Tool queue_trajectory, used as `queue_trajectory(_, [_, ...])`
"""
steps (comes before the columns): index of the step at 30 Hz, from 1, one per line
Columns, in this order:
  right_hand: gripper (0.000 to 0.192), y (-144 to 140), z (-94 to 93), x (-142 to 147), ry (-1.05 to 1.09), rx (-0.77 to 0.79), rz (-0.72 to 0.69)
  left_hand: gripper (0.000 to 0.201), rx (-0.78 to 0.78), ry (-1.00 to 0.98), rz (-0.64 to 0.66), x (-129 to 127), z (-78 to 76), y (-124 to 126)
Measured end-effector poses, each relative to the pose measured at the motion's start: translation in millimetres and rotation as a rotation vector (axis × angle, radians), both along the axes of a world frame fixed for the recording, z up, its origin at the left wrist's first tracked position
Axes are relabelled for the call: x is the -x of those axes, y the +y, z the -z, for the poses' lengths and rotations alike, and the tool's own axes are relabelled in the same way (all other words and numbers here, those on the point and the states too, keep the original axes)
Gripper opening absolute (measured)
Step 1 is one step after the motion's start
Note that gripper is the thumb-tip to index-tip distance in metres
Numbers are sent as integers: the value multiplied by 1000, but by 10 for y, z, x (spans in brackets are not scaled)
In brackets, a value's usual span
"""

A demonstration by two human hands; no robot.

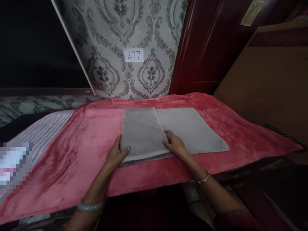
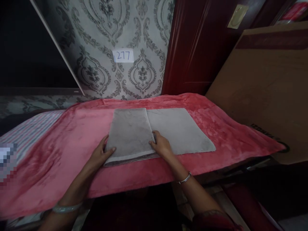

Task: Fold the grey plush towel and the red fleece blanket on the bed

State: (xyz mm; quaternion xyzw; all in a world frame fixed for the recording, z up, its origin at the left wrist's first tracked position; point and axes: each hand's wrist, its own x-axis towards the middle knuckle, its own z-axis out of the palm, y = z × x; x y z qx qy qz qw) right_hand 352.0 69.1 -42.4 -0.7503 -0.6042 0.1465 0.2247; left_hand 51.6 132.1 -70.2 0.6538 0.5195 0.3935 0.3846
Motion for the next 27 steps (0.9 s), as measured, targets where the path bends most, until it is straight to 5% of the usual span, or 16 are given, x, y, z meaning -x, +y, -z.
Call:
queue_trajectory(6, [53, -21, 114, -49, 228, -135, -76, 93, 136, -127, 5, -65, -111, -48])
queue_trajectory(11, [46, 5, 140, -44, 198, -118, -65, 88, 101, -58, 2, 5, -104, -38])
queue_trajectory(16, [55, 3, 136, -11, 171, -101, -91, 60, -253, 383, -66, 169, -326, 160])
queue_trajectory(21, [48, -36, 201, 33, 193, -176, -144, 46, -447, 560, 337, -297, -571, 490])
queue_trajectory(24, [41, -57, 296, 53, 199, -239, -156, 52, -378, 694, 606, -781, -542, 713])
queue_trajectory(27, [42, -80, 394, 81, 151, -311, -144, 59, -370, 871, 722, -1145, -484, 957])
